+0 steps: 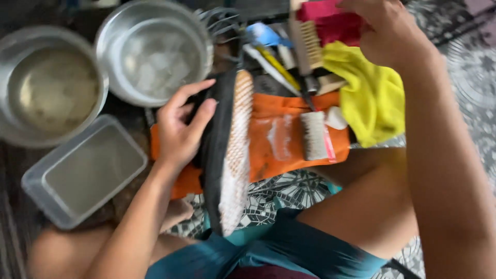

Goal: The person scrubs the sole of a black shoe with a brush, then wipes it with a red cloth and a yellow cloth. Finally, they use a small tool to pick debris from the sole's grooves.

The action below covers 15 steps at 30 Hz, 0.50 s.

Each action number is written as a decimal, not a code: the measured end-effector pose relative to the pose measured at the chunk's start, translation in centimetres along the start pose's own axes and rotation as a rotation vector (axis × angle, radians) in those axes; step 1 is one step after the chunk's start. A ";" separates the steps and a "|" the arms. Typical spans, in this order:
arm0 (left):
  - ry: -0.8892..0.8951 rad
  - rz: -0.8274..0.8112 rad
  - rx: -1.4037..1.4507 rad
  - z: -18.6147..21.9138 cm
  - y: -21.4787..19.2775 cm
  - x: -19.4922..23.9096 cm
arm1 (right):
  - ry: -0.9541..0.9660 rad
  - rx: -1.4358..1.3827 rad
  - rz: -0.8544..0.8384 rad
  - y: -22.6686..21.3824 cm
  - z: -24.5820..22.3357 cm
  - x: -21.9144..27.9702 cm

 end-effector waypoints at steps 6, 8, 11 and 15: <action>-0.078 0.014 -0.003 0.7 0.3 -0.1 | -0.099 -0.048 0.371 -2.8 -1.6 6.4; -0.112 0.013 -0.030 1.4 0.3 0.1 | 0.351 -0.096 0.042 -2.8 -4.2 7.6; -0.153 0.035 0.022 0.7 0.4 0.3 | 0.393 -0.088 -0.097 -0.7 -3.6 6.6; -0.151 0.044 -0.022 0.6 0.6 0.1 | 0.347 -0.248 0.075 0.0 -0.1 5.8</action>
Point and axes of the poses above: each hand's wrist, its own x-axis away from the middle knuckle, its own y-axis out of the palm, z = x × y, the point moved 1 cm from there along -x, towards the middle knuckle, and after that the axes turned 7 degrees about y, right-handed, at the moved point
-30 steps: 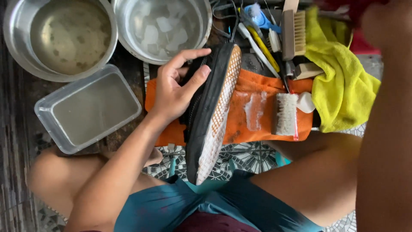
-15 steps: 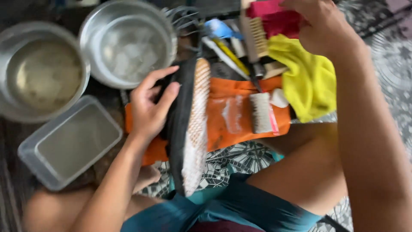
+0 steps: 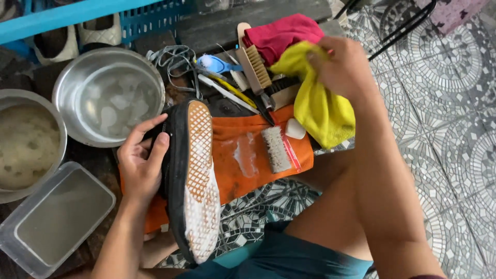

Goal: The person scrubs the sole of a black shoe with a brush, then wipes it with a red cloth and a yellow cloth. Finally, they use a small tool to pick debris from the sole's grooves.

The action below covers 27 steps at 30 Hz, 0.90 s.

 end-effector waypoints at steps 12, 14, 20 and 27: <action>0.115 0.000 0.148 -2.2 -0.5 -0.3 | 0.188 -0.983 0.713 -0.9 2.1 0.1; 0.129 -0.011 0.164 -2.2 -0.5 -0.4 | 0.134 -1.046 0.753 -1.8 1.8 1.1; 0.050 -0.027 0.179 0.2 -0.3 -0.1 | 0.035 -1.189 0.808 -1.5 -4.5 4.4; 0.064 -0.016 0.199 -0.1 -0.2 -0.2 | -0.239 -0.165 0.830 2.1 -14.4 9.0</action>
Point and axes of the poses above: each hand's wrist, its own x-axis away from the middle knuckle, its own y-axis out of the palm, z = x × y, the point moved 1 cm from there along -x, towards the middle knuckle, and after that the axes turned 7 degrees about y, right-handed, at the moved point
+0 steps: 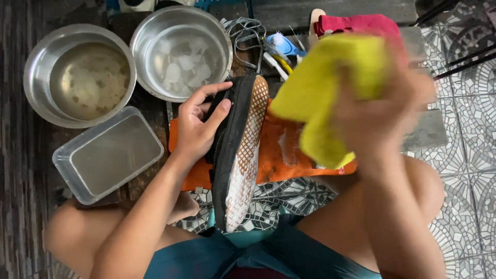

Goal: The person scrubs the sole of a black shoe with a brush, then wipes it with a red cloth and a yellow cloth. Finally, they use a small tool to pick debris from the sole's grooves.

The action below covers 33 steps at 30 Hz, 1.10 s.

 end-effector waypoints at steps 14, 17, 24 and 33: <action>0.024 0.013 0.054 0.1 0.0 0.2 | -0.148 -0.362 -0.730 4.4 -7.4 2.7; -0.054 -0.005 0.063 0.2 -0.2 0.2 | -0.185 -0.350 -0.883 3.6 -6.7 2.6; 0.093 -0.070 -0.016 0.2 -0.1 -0.4 | -0.138 -0.372 -0.818 3.8 -5.3 3.1; 0.160 -0.077 -0.012 0.7 1.6 -2.6 | -0.078 -0.317 -0.714 4.8 -3.7 2.5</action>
Point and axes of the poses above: each hand's wrist, its own x-axis away from the middle knuckle, its own y-axis out of the palm, z = x × y, the point moved 1 cm from there along -x, towards the middle knuckle, and after that the axes turned 7 degrees about y, right-handed, at the moved point
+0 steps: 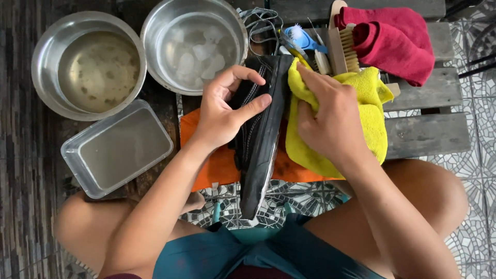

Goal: The person scrubs the sole of a black shoe with a brush, then wipes it with a red cloth and a yellow cloth. Finally, they use a small tool to pick debris from the sole's grooves.

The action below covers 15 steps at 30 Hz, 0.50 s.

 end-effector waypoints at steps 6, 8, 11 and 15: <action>0.000 -0.001 -0.048 -0.4 0.0 0.2 | -0.095 0.181 -0.053 1.1 -1.0 1.0; -0.001 0.015 -0.013 -0.3 0.1 0.2 | -0.078 0.283 -0.079 1.3 -1.5 2.1; 0.008 0.045 -0.025 -0.4 0.3 0.3 | -0.137 0.322 -0.125 0.7 -3.7 3.5; 0.052 0.063 -0.050 -0.4 0.4 0.4 | -0.259 0.306 -0.113 0.8 -4.5 5.5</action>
Point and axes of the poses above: each hand's wrist, its own x-axis away from the middle knuckle, its own y-axis out of the palm, z = x × y, the point moved 1 cm from there along -x, towards the middle knuckle, and after that the axes turned 7 degrees about y, right-handed, at the moved point
